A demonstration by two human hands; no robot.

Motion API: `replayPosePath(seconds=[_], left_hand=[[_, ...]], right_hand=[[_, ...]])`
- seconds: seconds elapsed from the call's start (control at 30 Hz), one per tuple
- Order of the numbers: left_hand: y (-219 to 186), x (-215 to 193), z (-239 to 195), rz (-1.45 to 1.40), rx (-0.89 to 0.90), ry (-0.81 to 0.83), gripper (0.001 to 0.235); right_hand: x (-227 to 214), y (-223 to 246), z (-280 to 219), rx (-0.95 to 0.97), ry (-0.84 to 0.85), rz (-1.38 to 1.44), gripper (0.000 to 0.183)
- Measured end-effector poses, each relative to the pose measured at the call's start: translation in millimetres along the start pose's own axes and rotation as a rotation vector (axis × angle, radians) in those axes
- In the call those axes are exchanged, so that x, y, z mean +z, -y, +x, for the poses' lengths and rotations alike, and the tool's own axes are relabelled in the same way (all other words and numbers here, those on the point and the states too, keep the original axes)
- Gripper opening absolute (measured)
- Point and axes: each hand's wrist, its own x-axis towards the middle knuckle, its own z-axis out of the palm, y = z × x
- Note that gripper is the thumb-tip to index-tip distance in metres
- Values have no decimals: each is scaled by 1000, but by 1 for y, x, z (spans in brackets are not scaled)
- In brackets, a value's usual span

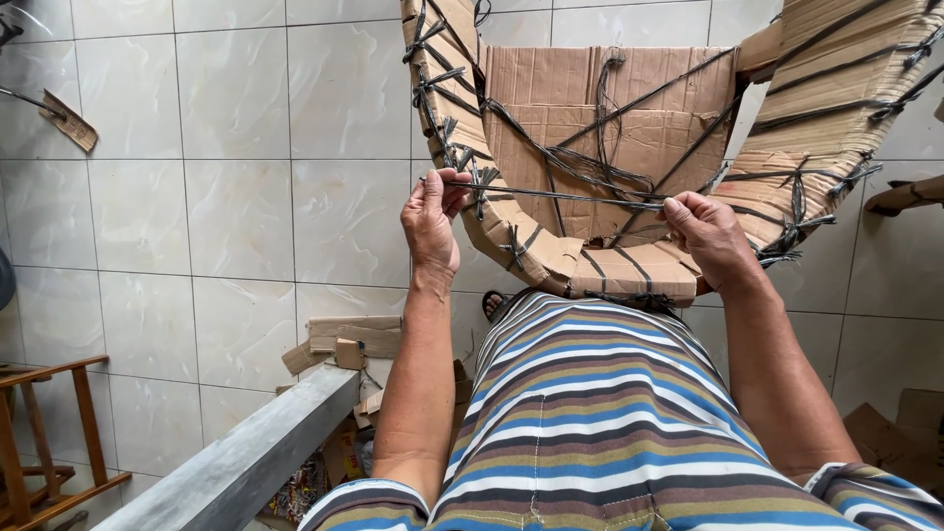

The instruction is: Wrapping a wooden chair frame with cardboard and securing it with plastic ties for protection.

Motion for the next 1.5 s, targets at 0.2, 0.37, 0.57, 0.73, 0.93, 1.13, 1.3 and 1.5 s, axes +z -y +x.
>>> replayPosePath(seconds=[0.2,0.37,0.57,0.73,0.93,1.13,1.3,1.5], left_hand=[[1,-4,0,-19,35,-64,31],[4,7,-11,133,100,-61,27],[-4,62,-53,282,-74,246,20],[1,72,-57,237,-136,251,21],[5,23,-43,241,-109,-23,22],[64,-15,-49,303,-206,-121,21],[88,-10,-64,290,-251,-223,24],[97,-34,-65,233,-283,-388,29]], right_hand=[[-16,-11,0,-39,-75,-27,25],[-26,-4,-4,-29,-191,-980,17],[68,54,1,-471,101,-582,69],[97,52,5,-186,495,-135,25],[42,82,1,12,396,-152,19],[7,65,16,148,360,-11,16],[2,60,33,188,329,-5,12],[4,60,56,204,198,-111,9]])
